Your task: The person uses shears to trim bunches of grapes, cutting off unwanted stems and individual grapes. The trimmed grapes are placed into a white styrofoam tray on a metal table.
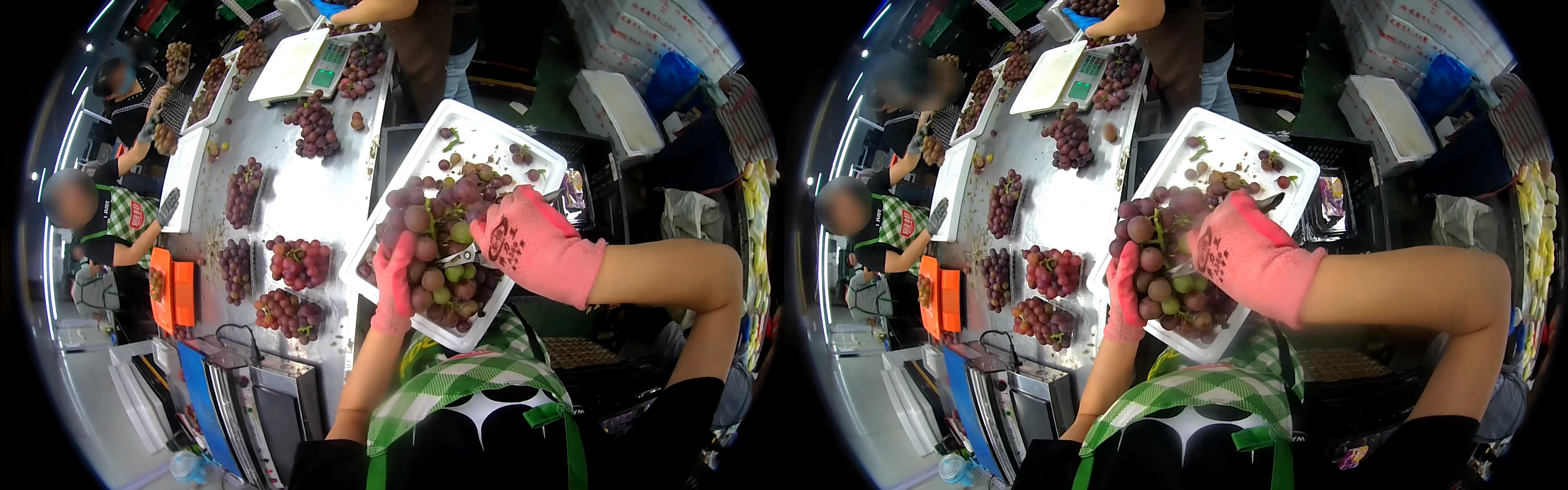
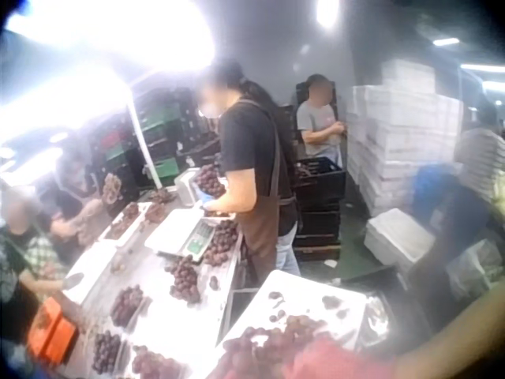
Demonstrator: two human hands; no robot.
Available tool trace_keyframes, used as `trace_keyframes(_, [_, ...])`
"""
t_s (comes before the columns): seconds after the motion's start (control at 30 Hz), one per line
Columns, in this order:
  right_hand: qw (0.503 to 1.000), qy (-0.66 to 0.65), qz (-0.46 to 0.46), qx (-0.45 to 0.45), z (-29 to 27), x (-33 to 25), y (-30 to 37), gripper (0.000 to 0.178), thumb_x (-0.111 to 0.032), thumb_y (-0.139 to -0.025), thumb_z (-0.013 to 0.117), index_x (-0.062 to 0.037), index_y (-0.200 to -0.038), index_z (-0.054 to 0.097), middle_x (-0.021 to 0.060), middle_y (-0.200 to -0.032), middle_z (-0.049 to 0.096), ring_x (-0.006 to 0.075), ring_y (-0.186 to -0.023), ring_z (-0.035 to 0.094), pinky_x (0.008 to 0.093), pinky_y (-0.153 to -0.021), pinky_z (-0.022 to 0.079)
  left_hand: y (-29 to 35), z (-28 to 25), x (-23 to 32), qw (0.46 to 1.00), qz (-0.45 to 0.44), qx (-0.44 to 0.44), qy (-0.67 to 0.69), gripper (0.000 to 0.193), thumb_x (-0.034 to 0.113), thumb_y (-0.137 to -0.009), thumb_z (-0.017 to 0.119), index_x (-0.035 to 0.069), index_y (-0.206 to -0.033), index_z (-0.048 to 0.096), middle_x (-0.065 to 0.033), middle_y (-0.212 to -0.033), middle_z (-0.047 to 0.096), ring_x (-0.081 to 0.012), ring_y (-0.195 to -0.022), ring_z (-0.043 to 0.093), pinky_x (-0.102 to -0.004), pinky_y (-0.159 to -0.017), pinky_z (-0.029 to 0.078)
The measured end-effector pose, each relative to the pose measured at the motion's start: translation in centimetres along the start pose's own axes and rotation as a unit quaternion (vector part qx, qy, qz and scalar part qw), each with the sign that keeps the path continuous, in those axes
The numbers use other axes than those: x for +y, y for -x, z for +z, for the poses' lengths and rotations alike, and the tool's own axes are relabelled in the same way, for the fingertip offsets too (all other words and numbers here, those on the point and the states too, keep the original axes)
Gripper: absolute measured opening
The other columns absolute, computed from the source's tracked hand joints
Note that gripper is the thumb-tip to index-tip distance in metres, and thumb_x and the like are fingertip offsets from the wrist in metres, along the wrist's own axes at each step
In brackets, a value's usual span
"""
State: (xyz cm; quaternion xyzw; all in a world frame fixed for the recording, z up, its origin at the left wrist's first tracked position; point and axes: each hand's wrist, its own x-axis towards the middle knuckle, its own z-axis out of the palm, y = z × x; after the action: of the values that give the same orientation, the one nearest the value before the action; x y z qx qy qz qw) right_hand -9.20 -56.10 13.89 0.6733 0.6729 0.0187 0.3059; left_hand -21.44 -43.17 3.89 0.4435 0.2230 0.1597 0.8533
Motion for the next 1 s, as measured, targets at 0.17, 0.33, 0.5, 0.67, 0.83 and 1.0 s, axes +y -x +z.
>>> trace_keyframes(0.17, [0.999, -0.019, -0.024, 0.020, 1.1, 0.7, -0.4, 0.020, -0.018, -0.075, 0.060, -0.0121, -0.094, 0.066, 0.0008, -0.093, 0.062, 0.0199, -0.084, 0.061, 0.0374, -0.061, 0.045, -0.3, 0.2, 0.0, 0.999, -0.011, 0.012, 0.032, 0.056, 0.023, -0.090, 0.049, 0.005, -0.137, 0.025, -0.0105, -0.133, 0.039, -0.0203, -0.121, 0.042, -0.0326, -0.096, 0.040])
trace_keyframes(0.33, [1.000, -0.013, -0.017, 0.023, 1.3, 0.9, -0.7, 0.021, -0.018, -0.077, 0.058, -0.0129, -0.096, 0.066, 0.0012, -0.090, 0.063, 0.0213, -0.086, 0.062, 0.0370, -0.062, 0.045, -0.4, 0.8, 0.6, 0.999, 0.019, -0.032, 0.029, 0.058, 0.023, -0.089, 0.050, 0.005, -0.137, 0.024, -0.0114, -0.134, 0.039, -0.0215, -0.121, 0.042, -0.0345, -0.099, 0.038])
trace_keyframes(0.5, [0.995, -0.014, -0.086, -0.039, 0.5, 2.1, -0.9, 0.036, -0.011, -0.081, 0.049, 0.0035, -0.114, 0.044, 0.0113, -0.088, 0.059, 0.0239, -0.077, 0.058, 0.0376, -0.061, 0.044, -1.1, 0.2, 0.5, 0.998, 0.023, -0.057, 0.031, 0.054, 0.025, -0.089, 0.051, 0.002, -0.134, 0.030, -0.0124, -0.133, 0.040, -0.0224, -0.120, 0.043, -0.0356, -0.100, 0.037])
trace_keyframes(0.67, [0.992, -0.122, 0.020, -0.022, 0.3, 1.9, -1.0, 0.036, -0.015, -0.080, 0.048, 0.0028, -0.112, 0.046, 0.0100, -0.087, 0.060, 0.0226, -0.071, 0.060, 0.0364, -0.057, 0.041, -1.9, -0.1, -0.4, 0.997, 0.052, -0.035, 0.035, 0.049, 0.029, -0.090, 0.048, 0.001, -0.129, 0.036, -0.0125, -0.129, 0.045, -0.0227, -0.117, 0.046, -0.0355, -0.099, 0.037])
trace_keyframes(0.83, [0.976, -0.207, 0.046, -0.055, 1.2, 2.5, 0.6, 0.031, -0.023, -0.079, 0.053, -0.0016, -0.100, 0.047, 0.0081, -0.081, 0.059, 0.0223, -0.067, 0.060, 0.0358, -0.061, 0.040, -2.2, -1.2, -0.7, 0.998, 0.024, -0.024, 0.060, 0.049, 0.033, -0.093, 0.041, 0.002, -0.130, 0.034, -0.0120, -0.125, 0.047, -0.0226, -0.111, 0.051, -0.0352, -0.090, 0.045])
trace_keyframes(1.0, [0.972, -0.220, 0.082, -0.009, 2.3, 0.9, 1.7, 0.036, -0.026, -0.073, 0.058, -0.0025, -0.099, 0.048, 0.0084, -0.087, 0.058, 0.0234, -0.081, 0.058, 0.0378, -0.071, 0.041, -1.8, -0.7, -0.3, 0.996, 0.041, 0.011, 0.083, 0.047, 0.031, -0.093, 0.043, 0.003, -0.129, 0.035, -0.0110, -0.122, 0.048, -0.0224, -0.105, 0.053, -0.0351, -0.085, 0.048])
